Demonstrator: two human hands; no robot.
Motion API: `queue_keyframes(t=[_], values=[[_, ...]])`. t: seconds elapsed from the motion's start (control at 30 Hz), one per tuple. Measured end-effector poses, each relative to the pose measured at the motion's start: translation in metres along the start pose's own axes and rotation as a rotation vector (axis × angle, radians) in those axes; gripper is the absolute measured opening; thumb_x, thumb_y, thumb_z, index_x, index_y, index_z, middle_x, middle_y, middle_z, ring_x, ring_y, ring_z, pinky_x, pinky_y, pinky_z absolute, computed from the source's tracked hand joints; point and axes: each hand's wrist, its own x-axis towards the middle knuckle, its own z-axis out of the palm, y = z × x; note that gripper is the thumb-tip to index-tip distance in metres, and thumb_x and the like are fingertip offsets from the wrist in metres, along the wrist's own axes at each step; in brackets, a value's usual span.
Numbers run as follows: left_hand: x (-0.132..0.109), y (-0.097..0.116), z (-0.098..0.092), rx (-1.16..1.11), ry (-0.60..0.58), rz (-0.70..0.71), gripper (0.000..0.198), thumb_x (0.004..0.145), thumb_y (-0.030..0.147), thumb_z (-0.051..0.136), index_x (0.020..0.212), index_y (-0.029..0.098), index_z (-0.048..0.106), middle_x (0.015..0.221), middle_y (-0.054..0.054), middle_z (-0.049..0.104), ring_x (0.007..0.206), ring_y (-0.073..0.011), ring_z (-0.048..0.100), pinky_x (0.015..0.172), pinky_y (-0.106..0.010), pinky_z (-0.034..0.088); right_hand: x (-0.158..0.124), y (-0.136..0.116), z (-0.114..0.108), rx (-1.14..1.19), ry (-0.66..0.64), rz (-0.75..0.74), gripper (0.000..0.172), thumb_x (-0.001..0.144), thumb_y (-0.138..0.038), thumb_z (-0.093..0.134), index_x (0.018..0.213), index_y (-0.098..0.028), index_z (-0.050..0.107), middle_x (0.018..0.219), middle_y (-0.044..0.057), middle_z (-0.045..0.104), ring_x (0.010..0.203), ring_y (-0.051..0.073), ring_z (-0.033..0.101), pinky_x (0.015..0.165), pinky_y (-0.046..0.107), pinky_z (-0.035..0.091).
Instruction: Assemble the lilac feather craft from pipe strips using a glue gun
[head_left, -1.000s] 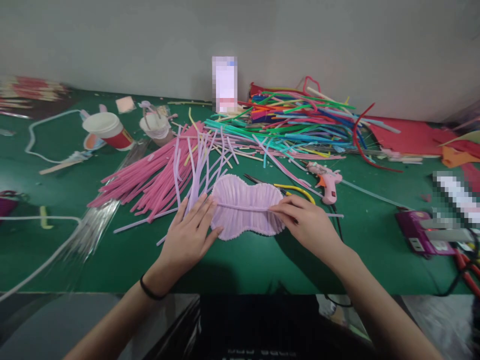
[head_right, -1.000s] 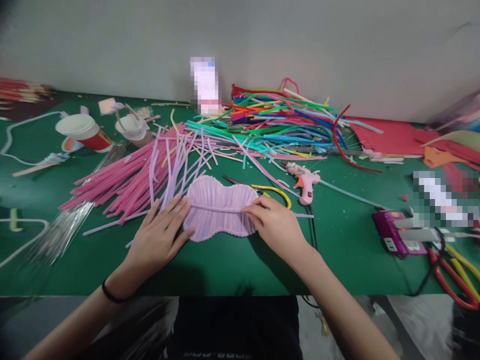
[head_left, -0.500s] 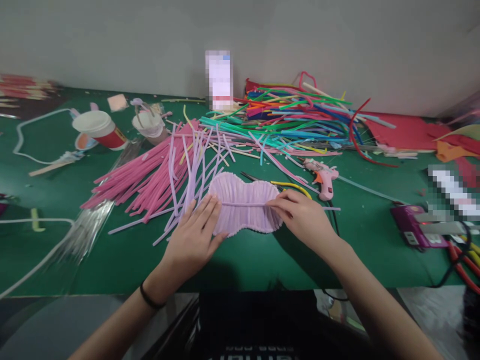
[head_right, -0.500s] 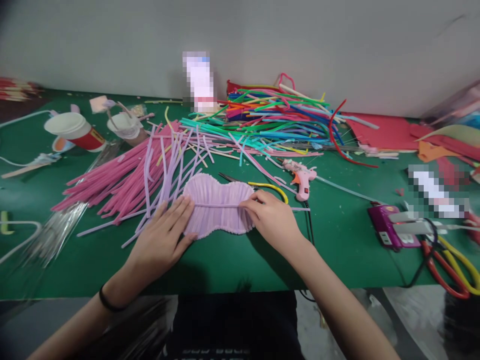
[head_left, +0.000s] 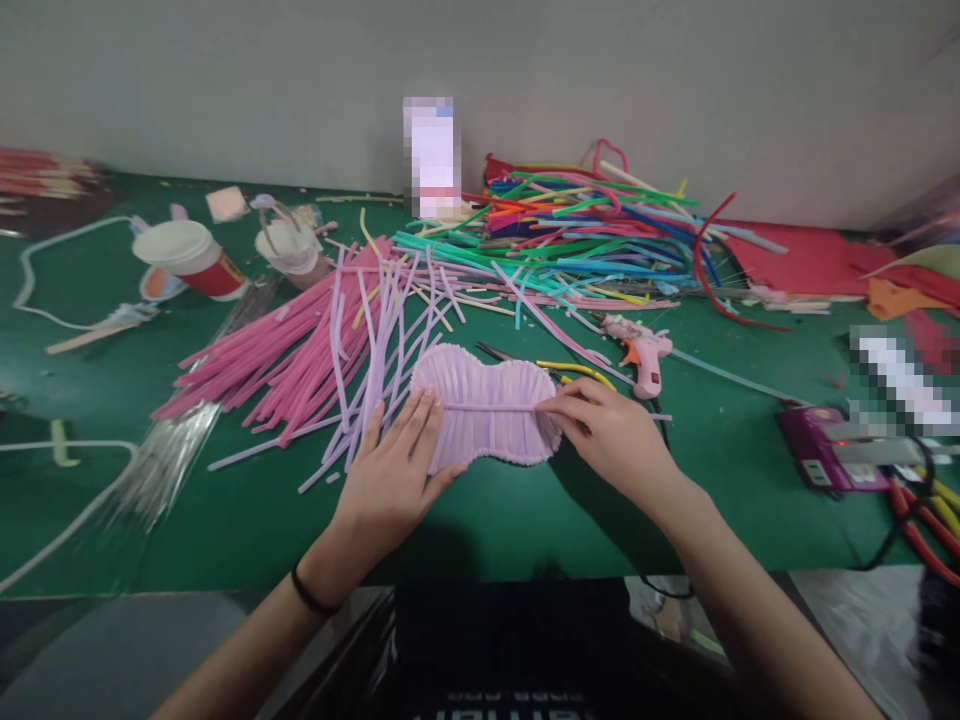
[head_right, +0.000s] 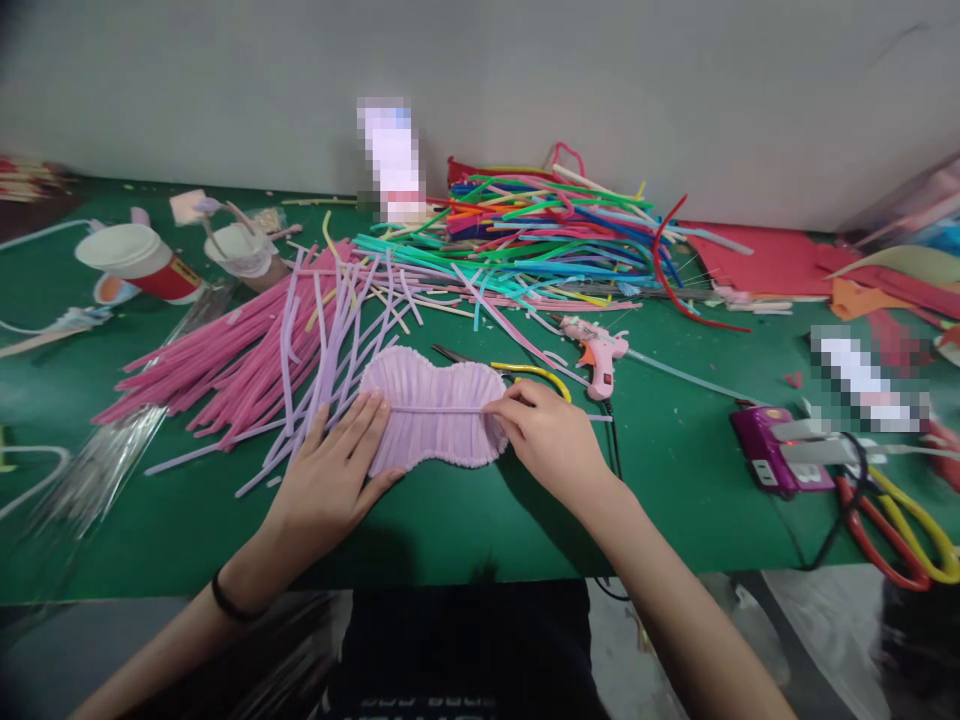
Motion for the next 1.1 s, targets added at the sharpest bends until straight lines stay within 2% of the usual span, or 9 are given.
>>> queue_keyframes(t=[0.23, 0.47, 0.63, 0.87, 1.1], values=[[0.005, 0.017, -0.006, -0.02, -0.01, 0.041, 0.066, 0.103, 0.05, 0.034, 0.146, 0.001, 0.045, 0.153, -0.021, 0.046, 0.144, -0.0335, 0.041, 0.12, -0.052, 0.023, 0.0, 0.001, 0.001, -0.021, 0.019, -0.002, 0.022, 0.095, -0.018, 0.058, 0.102, -0.025, 0.078, 0.099, 0.005, 0.073, 0.092, 0.02, 0.069, 0.075, 0.032, 0.055], [0.012, 0.02, -0.002, 0.002, -0.009, 0.028, 0.072, 0.102, 0.055, 0.029, 0.143, -0.001, 0.048, 0.151, -0.023, 0.048, 0.139, -0.0364, 0.047, 0.117, -0.058, 0.025, 0.001, 0.002, -0.001, -0.012, 0.001, 0.012, 0.022, 0.095, -0.02, 0.058, 0.102, -0.027, 0.077, 0.099, 0.004, 0.073, 0.092, 0.02, 0.068, 0.075, 0.031, 0.055], [0.012, 0.021, -0.002, 0.001, -0.002, 0.016, 0.065, 0.104, 0.047, 0.03, 0.142, -0.001, 0.049, 0.15, -0.023, 0.049, 0.139, -0.0355, 0.047, 0.118, -0.057, 0.022, -0.002, 0.004, -0.006, 0.013, -0.038, 0.025, 0.025, 0.097, -0.019, 0.055, 0.106, -0.028, 0.077, 0.103, 0.005, 0.072, 0.096, 0.02, 0.068, 0.079, 0.033, 0.055], [0.014, 0.031, -0.004, -0.016, -0.018, 0.02, 0.057, 0.105, 0.038, 0.033, 0.145, -0.001, 0.047, 0.153, -0.022, 0.045, 0.143, -0.0344, 0.042, 0.119, -0.057, 0.021, -0.007, 0.01, -0.01, -0.019, -0.035, 0.024, 0.025, 0.097, -0.022, 0.055, 0.107, -0.028, 0.077, 0.104, 0.005, 0.072, 0.094, 0.02, 0.068, 0.075, 0.032, 0.055], [0.02, 0.039, 0.005, -0.023, -0.023, 0.02, 0.059, 0.105, 0.042, 0.032, 0.146, 0.002, 0.046, 0.152, -0.02, 0.046, 0.141, -0.0345, 0.044, 0.119, -0.058, 0.021, -0.008, 0.01, -0.011, -0.026, -0.024, 0.021, 0.025, 0.098, -0.023, 0.054, 0.107, -0.028, 0.077, 0.101, 0.004, 0.072, 0.091, 0.018, 0.068, 0.071, 0.029, 0.054]])
